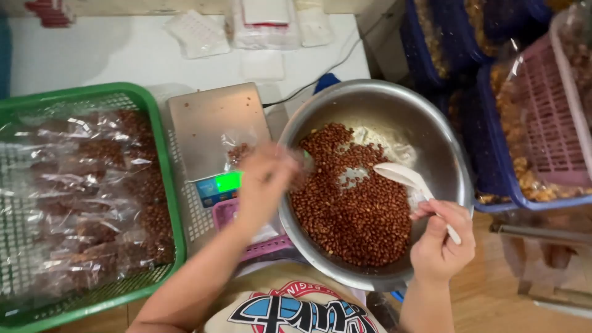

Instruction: The person scoops roasted peanuts from a large metal bowl into small plastic bags placed on a digital scale. After each bag reaches the target weight, the person moves it into a green basket and repeats the process with a new bag.

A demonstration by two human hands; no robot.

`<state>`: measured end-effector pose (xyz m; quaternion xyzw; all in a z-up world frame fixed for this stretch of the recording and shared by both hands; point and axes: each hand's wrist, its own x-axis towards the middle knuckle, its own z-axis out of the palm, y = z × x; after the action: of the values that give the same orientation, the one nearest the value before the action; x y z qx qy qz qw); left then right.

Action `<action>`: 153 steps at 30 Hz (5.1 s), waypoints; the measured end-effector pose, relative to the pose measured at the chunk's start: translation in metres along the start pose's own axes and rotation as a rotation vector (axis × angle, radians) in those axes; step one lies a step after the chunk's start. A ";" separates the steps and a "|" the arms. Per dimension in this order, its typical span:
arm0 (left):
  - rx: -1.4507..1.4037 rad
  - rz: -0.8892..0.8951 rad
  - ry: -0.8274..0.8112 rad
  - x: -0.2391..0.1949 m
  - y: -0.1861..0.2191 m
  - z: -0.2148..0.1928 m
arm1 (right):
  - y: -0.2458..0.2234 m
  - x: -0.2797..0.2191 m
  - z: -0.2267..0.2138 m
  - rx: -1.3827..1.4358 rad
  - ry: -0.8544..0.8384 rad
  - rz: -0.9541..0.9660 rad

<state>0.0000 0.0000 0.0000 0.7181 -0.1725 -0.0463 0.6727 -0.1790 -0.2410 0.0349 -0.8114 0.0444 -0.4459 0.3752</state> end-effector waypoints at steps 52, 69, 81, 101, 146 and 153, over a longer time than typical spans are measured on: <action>-0.368 -0.693 -0.611 -0.031 0.000 0.055 | -0.037 -0.012 0.023 -0.187 -0.761 0.141; -0.325 -0.787 -0.717 -0.036 0.008 0.063 | -0.025 -0.014 0.009 -0.313 -0.759 0.308; -0.254 -0.557 -0.706 -0.024 0.020 0.034 | -0.013 -0.027 0.012 -0.276 -0.659 0.248; 0.285 0.328 0.372 0.080 -0.051 -0.128 | 0.018 -0.057 0.055 -0.238 -0.620 0.651; 0.664 -0.061 0.114 0.071 -0.148 -0.103 | -0.021 -0.024 0.003 -0.230 -0.259 0.137; 0.332 0.027 0.406 0.057 -0.099 -0.123 | -0.015 -0.029 0.014 -0.267 -0.282 0.367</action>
<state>0.1079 0.1026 -0.0765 0.8108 -0.0490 0.1366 0.5671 -0.1898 -0.2108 0.0207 -0.8862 0.1963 -0.2432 0.3420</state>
